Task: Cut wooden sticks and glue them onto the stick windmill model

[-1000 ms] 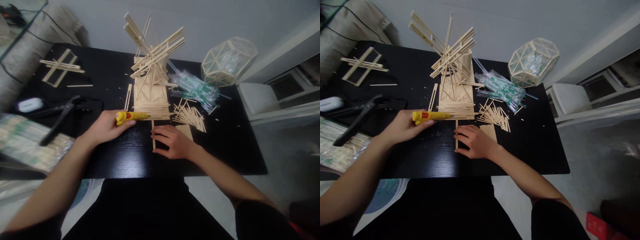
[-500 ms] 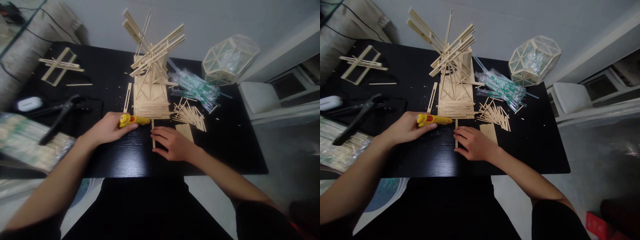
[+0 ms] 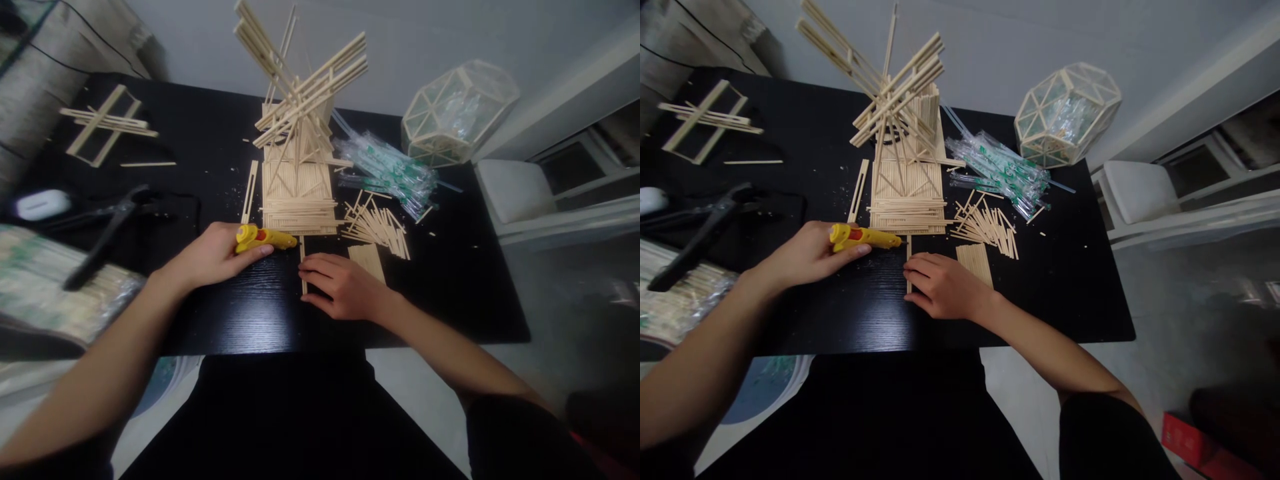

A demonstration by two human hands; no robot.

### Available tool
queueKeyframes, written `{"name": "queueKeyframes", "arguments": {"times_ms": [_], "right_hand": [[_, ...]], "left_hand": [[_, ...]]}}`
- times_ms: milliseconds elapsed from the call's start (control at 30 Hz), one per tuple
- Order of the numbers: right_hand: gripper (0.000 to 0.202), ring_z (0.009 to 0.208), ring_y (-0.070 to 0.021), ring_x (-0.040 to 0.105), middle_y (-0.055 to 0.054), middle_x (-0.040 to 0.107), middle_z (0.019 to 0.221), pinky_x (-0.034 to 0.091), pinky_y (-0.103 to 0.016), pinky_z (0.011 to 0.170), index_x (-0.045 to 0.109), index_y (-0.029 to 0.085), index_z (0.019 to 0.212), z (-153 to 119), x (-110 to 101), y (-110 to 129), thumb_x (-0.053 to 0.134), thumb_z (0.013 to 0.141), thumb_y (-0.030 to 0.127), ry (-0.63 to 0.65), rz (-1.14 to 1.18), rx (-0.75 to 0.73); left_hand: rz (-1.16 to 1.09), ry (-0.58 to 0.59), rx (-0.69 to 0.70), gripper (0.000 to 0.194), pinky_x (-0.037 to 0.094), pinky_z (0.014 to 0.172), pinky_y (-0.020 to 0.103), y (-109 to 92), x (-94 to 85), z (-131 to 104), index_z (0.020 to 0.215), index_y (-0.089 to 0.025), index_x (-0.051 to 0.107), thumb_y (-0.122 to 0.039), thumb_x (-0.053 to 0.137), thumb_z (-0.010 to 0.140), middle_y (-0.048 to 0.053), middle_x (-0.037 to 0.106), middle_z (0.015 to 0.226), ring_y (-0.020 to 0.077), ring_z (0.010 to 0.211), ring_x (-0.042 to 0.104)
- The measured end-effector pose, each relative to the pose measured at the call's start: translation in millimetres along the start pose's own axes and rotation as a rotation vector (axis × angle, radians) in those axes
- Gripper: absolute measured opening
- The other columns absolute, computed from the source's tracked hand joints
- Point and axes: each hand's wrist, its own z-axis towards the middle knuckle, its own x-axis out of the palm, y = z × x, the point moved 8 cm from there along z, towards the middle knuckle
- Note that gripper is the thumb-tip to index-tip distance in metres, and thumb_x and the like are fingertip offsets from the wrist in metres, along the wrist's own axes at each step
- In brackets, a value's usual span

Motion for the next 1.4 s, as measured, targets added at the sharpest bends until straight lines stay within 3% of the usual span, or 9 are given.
{"name": "queueKeyframes", "arguments": {"times_ms": [500, 1167, 1400], "right_hand": [[0.027, 0.120, -0.0294, 0.068, -0.018, 0.073, 0.121, 0.061, -0.050, 0.106, 0.074, 0.008, 0.118, 1.3, -3.4, -1.1, 0.068, 0.100, 0.028, -0.016, 0.051, -0.002], [0.027, 0.122, -0.0290, 0.068, -0.016, 0.073, 0.123, 0.061, -0.051, 0.106, 0.074, 0.011, 0.120, 0.3, -1.8, -2.2, 0.067, 0.100, 0.028, -0.007, 0.059, 0.012], [0.030, 0.122, -0.0300, 0.067, -0.020, 0.073, 0.123, 0.060, -0.052, 0.107, 0.074, 0.007, 0.120, 0.6, -1.7, -2.3, 0.065, 0.101, 0.027, -0.002, 0.082, 0.015]], "left_hand": [[0.021, -0.001, 0.033, 0.039, 0.049, 0.068, 0.026, -1.0, -0.1, 0.5, 0.105, -0.020, 0.077, -0.053, 0.056, 0.101, 0.002, 0.074, 0.080, 0.0166, 0.070, 0.067], [0.031, -0.003, 0.026, 0.041, 0.048, 0.064, 0.026, -0.3, 0.0, 0.5, 0.095, -0.020, 0.075, -0.056, 0.055, 0.100, 0.002, 0.071, 0.075, 0.0158, 0.065, 0.064], [0.011, -0.001, 0.029, 0.039, 0.049, 0.063, 0.027, -0.7, -0.3, 0.8, 0.099, -0.021, 0.076, -0.055, 0.057, 0.099, 0.001, 0.071, 0.073, 0.0160, 0.064, 0.064]]}}
